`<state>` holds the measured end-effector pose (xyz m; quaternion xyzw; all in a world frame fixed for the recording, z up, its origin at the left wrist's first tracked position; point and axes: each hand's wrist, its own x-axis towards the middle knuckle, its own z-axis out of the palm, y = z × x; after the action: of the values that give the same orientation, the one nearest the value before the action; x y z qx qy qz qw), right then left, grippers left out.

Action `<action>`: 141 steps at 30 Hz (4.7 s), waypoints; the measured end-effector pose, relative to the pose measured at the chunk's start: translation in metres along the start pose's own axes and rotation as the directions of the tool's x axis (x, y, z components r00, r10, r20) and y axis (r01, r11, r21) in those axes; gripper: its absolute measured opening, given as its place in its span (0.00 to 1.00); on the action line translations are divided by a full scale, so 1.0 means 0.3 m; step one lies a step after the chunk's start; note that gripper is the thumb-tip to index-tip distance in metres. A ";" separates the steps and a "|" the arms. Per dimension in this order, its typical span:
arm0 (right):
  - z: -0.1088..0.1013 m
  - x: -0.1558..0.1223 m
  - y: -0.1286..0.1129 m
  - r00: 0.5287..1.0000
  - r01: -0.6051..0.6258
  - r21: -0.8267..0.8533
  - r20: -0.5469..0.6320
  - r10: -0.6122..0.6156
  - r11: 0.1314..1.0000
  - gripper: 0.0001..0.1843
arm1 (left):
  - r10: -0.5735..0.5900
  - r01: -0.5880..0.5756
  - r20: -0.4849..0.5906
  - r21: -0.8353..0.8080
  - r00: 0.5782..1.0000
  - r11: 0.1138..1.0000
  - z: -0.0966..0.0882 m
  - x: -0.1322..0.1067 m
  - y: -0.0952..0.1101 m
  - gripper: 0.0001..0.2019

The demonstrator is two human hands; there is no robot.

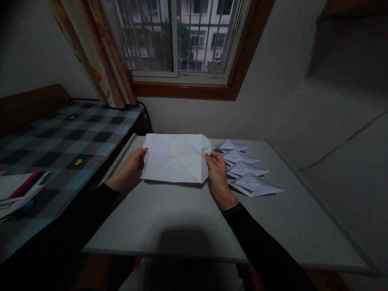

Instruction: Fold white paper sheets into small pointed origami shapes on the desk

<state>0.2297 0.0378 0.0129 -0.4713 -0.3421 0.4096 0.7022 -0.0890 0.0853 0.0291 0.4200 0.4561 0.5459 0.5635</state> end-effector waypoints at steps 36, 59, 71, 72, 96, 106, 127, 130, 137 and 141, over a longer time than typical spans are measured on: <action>0.011 -0.116 -0.049 0.644 0.758 -0.634 0.765 -0.016 0.155 0.19 | -0.065 -0.744 0.742 0.668 0.667 0.000 -0.074 -0.089 0.128 0.29; -0.016 -0.136 -0.084 0.581 0.793 -0.532 0.807 -0.107 0.296 0.23 | 0.108 -0.496 0.515 0.853 0.850 -0.164 -0.098 -0.075 0.056 0.30; -0.205 -0.181 -0.307 0.601 0.794 -0.491 0.722 -0.343 0.357 0.16 | 0.141 -0.369 0.405 0.902 0.904 -0.226 -0.104 -0.069 0.081 0.27; -0.248 -0.165 -0.323 0.608 0.794 -0.519 0.692 -0.390 0.318 0.15 | 0.151 -0.353 0.390 0.909 0.908 -0.223 -0.100 -0.070 0.084 0.28; -0.489 -0.067 -0.377 0.641 0.765 -0.641 0.750 -0.162 0.065 0.11 | 0.137 -0.535 0.540 0.842 0.831 -0.073 -0.022 -0.114 0.092 0.18; -0.639 -0.100 -0.337 0.623 0.766 -0.640 0.762 -0.177 -0.060 0.11 | 0.166 -0.541 0.543 0.839 0.823 -0.062 -0.036 -0.106 0.075 0.17; 0.030 -0.118 -0.092 0.395 0.871 -0.251 0.868 -0.301 0.422 0.08 | 0.155 -0.652 0.687 0.559 0.710 0.512 0.024 -0.172 -0.008 0.32; 0.061 -0.105 -0.059 0.403 0.870 -0.238 0.847 -0.346 0.431 0.09 | 0.153 -0.572 0.669 0.467 0.727 0.674 0.035 -0.166 -0.006 0.28; 0.041 -0.091 -0.029 0.455 0.851 -0.252 0.791 -0.409 0.460 0.10 | 0.134 -0.445 0.592 0.419 0.794 0.791 0.065 -0.156 -0.018 0.22; 0.040 -0.089 -0.030 0.450 0.853 -0.248 0.794 -0.408 0.459 0.11 | 0.172 -0.434 0.534 0.416 0.828 0.799 0.079 -0.150 -0.043 0.18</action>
<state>0.2103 0.0165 0.0228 -0.3263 -0.8297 0.0849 0.4448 -0.0625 0.0404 0.0246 0.7454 0.3599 0.3682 0.4233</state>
